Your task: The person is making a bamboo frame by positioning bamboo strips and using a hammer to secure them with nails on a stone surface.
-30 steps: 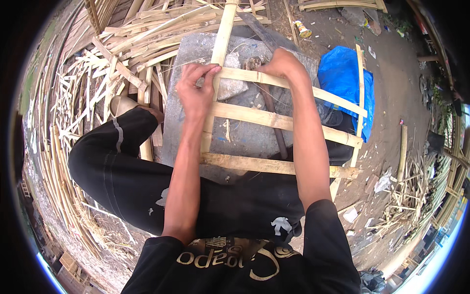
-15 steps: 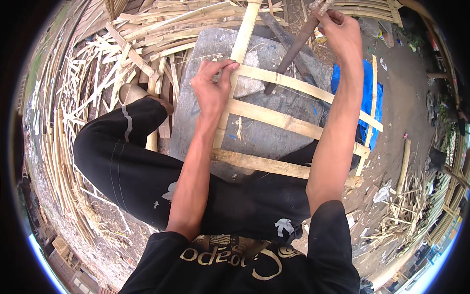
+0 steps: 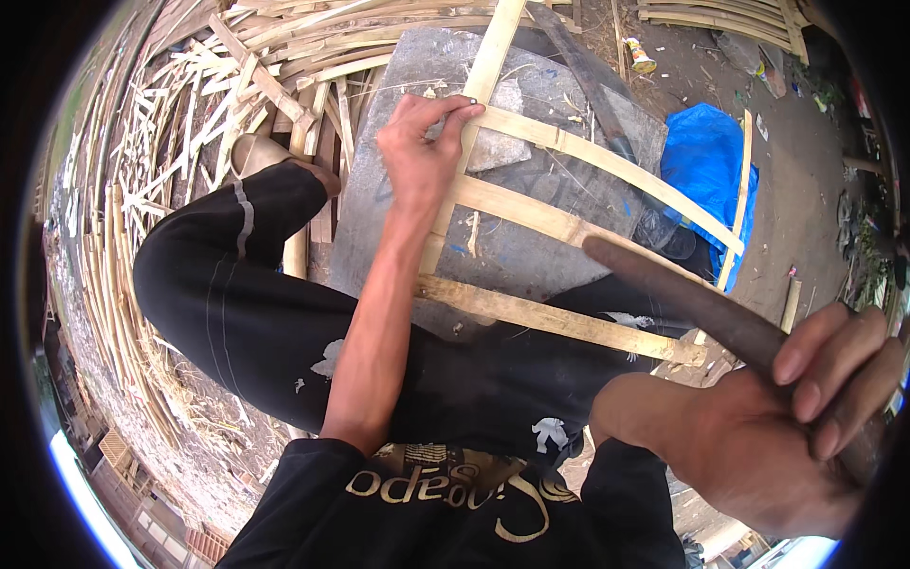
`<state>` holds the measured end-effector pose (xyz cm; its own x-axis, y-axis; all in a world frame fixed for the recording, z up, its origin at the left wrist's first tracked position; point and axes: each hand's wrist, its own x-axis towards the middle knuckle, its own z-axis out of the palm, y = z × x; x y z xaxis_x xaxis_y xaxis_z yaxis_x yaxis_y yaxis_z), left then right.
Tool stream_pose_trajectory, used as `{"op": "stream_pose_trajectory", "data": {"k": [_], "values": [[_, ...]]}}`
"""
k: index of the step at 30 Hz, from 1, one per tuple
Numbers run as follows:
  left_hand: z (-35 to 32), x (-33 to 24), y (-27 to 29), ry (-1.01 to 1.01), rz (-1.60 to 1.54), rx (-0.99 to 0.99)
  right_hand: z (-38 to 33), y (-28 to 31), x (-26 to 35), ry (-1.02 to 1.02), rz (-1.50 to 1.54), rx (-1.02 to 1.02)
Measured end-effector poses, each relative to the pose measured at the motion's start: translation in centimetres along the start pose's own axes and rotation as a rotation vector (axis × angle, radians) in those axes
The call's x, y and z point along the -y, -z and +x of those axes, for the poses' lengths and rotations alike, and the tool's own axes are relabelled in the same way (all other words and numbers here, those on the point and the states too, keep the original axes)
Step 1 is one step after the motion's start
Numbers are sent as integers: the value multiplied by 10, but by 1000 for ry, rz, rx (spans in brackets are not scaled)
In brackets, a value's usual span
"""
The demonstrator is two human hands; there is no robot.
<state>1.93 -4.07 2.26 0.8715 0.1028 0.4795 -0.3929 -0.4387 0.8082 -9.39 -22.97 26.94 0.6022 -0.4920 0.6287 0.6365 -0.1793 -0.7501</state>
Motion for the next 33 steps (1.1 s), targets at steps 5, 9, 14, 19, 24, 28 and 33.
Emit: {"op": "stream_pose_trajectory", "data": {"k": [5,9,14,19,24,28,33], "values": [[-2,2,5,-4,31,19,-81,-48,-60,-942,-389,208],[2,2,2,-18,33,15,-114,-44,-95,-710,-519,409],[1,1,3,-15,2,0,-121,-48,-114,-650,-645,532],[0,4,0,-42,-35,-15,-129,-55,-114,-577,-615,383],[-2,8,0,-11,-26,-23,-131,-53,-124,-542,-684,502],[0,4,-1,-21,-32,-16,-130,-54,-122,-536,-692,465],[-1,7,-1,-20,-41,-13,-131,-55,-124,-470,-667,450]]}}
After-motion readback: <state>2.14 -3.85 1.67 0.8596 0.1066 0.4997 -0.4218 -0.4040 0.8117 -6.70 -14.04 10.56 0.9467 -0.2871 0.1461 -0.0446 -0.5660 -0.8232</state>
